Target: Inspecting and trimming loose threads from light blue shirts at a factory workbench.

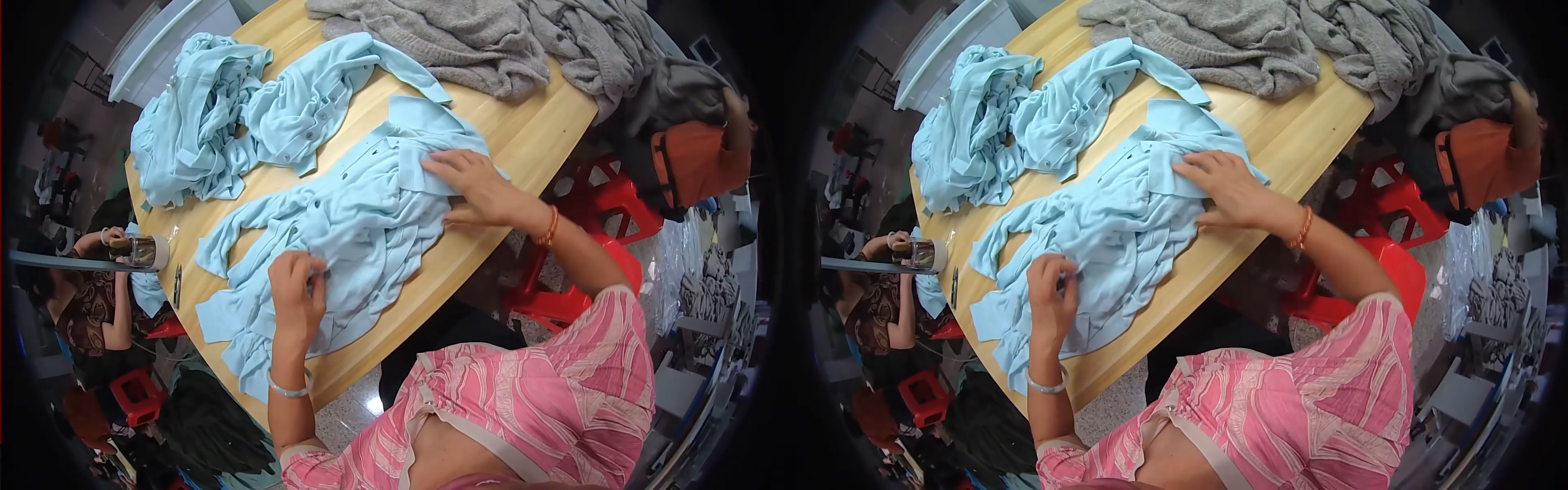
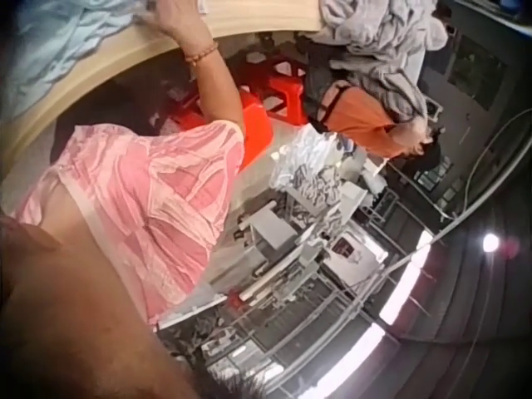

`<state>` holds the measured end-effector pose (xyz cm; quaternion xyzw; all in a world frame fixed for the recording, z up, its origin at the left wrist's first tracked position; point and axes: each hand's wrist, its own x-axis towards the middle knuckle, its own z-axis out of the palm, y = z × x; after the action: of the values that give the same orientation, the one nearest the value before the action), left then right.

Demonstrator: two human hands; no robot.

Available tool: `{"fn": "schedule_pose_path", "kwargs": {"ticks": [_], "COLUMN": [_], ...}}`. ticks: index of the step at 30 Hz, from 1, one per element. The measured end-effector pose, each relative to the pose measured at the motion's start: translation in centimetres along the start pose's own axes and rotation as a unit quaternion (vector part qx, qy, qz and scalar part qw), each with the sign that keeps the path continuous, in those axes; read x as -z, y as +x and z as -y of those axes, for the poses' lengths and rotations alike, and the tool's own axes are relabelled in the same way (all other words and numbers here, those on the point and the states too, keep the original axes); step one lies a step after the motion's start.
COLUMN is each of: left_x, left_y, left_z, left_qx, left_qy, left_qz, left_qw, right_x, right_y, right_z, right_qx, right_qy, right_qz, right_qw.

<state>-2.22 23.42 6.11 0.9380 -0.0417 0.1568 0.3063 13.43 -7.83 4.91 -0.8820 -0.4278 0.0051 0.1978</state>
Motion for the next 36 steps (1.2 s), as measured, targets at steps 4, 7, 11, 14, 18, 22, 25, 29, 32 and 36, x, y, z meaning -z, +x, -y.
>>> {"fn": "schedule_pose_path", "kwargs": {"ticks": [4, 7, 11, 14, 18, 22, 25, 29, 32, 36], "left_x": [1.5, 2.7, 4.2, 3.6, 1.6, 4.5, 7.9, 13.1, 18.7, 23.9], "left_y": [-2.7, -4.4, -5.5, -4.4, -3.2, -3.9, -5.4, -4.6, -3.6, -5.5], "left_z": [-1.8, -3.6, -7.2, -10.5, -14.9, -15.2, -14.8, -14.2, -14.5, -15.2], "left_qx": [-0.074, -0.08, -0.022, -0.031, -0.125, -0.146, -0.122, -0.077, -0.03, 0.006], "left_qy": [0.013, 0.024, 0.038, -0.127, -0.256, -0.204, -0.124, -0.049, -0.22, 0.349], "left_qz": [0.047, 0.094, 0.096, 0.024, -0.011, 0.116, -0.041, -0.242, -0.374, -0.347], "left_qw": [0.996, 0.992, 0.994, 0.991, 0.958, 0.961, 0.984, 0.966, 0.9, 0.871], "right_x": [-0.7, 0.8, 5.2, 8.1, 9.3, 8.9, 6.8, 3.6, 3.3, 5.0], "right_y": [-2.4, -2.6, -2.9, -3.1, -4.3, -6.0, -5.8, -3.5, -2.0, 1.4], "right_z": [-1.0, -1.1, 2.8, 8.4, 14.5, 13.8, 11.4, 8.9, 7.8, 7.9], "right_qx": [-0.008, -0.056, -0.141, 0.062, 0.284, 0.181, 0.083, 0.038, 0.024, 0.101], "right_qy": [-0.067, 0.063, 0.337, 0.31, 0.269, 0.263, 0.122, 0.083, 0.087, 0.137], "right_qz": [-0.106, -0.179, -0.231, -0.197, -0.102, -0.088, 0.02, -0.015, -0.117, -0.259], "right_qw": [0.992, 0.98, 0.902, 0.928, 0.915, 0.944, 0.989, 0.996, 0.989, 0.951]}}
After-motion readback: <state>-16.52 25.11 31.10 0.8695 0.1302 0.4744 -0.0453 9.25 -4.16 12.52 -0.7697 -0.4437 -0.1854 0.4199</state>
